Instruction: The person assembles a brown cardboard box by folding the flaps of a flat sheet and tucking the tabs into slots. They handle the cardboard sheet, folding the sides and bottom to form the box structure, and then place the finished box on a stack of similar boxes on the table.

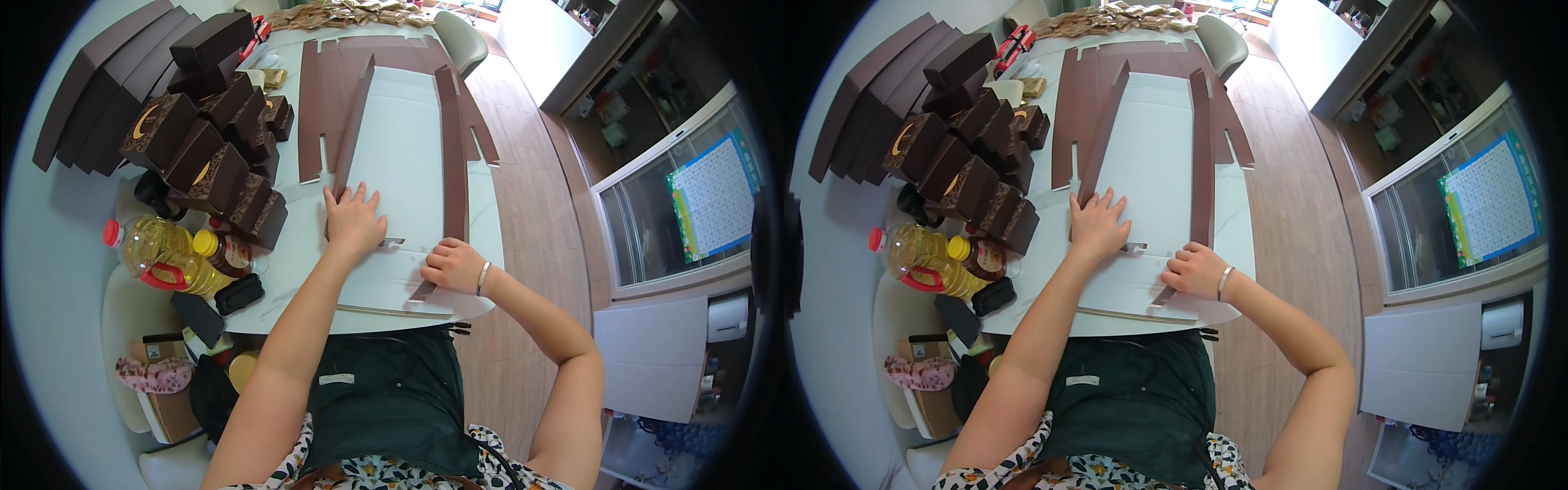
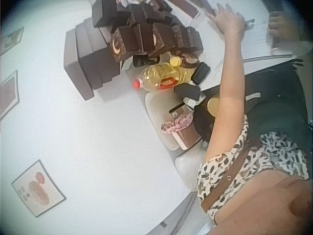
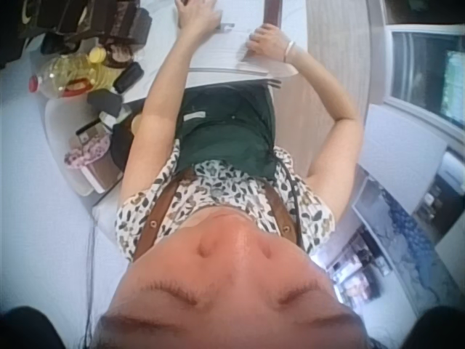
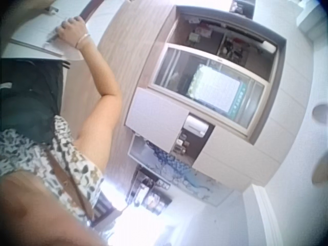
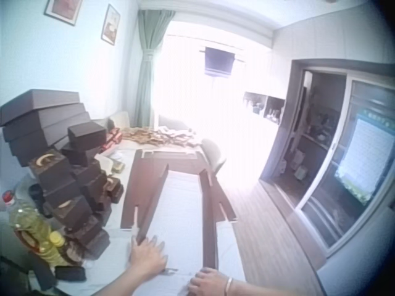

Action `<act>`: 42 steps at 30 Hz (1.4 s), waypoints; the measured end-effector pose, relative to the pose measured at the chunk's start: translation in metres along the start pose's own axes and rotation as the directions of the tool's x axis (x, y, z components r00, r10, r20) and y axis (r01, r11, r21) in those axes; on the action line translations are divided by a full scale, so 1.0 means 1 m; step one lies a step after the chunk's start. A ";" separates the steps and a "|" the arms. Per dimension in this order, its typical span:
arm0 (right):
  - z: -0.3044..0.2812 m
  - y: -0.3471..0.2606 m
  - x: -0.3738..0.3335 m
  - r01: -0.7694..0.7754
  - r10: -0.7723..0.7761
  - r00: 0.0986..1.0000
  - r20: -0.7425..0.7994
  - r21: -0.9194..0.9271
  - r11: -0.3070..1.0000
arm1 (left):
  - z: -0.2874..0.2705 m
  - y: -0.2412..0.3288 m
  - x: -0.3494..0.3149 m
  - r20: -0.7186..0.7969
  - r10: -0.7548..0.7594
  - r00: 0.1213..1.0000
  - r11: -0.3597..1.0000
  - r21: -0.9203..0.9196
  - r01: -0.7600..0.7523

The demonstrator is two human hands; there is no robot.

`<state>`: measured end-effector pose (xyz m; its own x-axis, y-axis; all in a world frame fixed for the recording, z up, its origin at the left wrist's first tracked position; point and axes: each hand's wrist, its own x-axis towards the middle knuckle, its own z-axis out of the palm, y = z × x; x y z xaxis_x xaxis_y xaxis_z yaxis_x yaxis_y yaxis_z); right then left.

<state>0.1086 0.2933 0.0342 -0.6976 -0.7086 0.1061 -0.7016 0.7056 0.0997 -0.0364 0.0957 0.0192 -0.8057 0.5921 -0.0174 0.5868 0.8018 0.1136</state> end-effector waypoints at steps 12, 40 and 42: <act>-0.001 0.004 0.018 -0.428 0.577 0.793 -0.194 0.496 0.756 | 0.003 -0.001 0.001 -0.002 0.011 1.000 1.000 -0.006 -0.011; 0.002 0.001 0.035 -0.547 0.548 0.835 0.049 0.176 0.818 | -0.026 -0.021 -0.013 -0.012 0.373 0.928 0.880 -0.313 -0.358; -0.003 0.002 0.036 -0.554 0.543 0.832 0.113 0.221 0.803 | -0.026 -0.022 -0.013 -0.032 0.385 0.923 0.874 -0.310 -0.375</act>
<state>0.0822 0.2692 0.0408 -0.9779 -0.2071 0.0305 -0.2090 0.9577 -0.1976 -0.0405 0.0681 0.0425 -0.5202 0.8520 0.0590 0.7896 0.4535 0.4134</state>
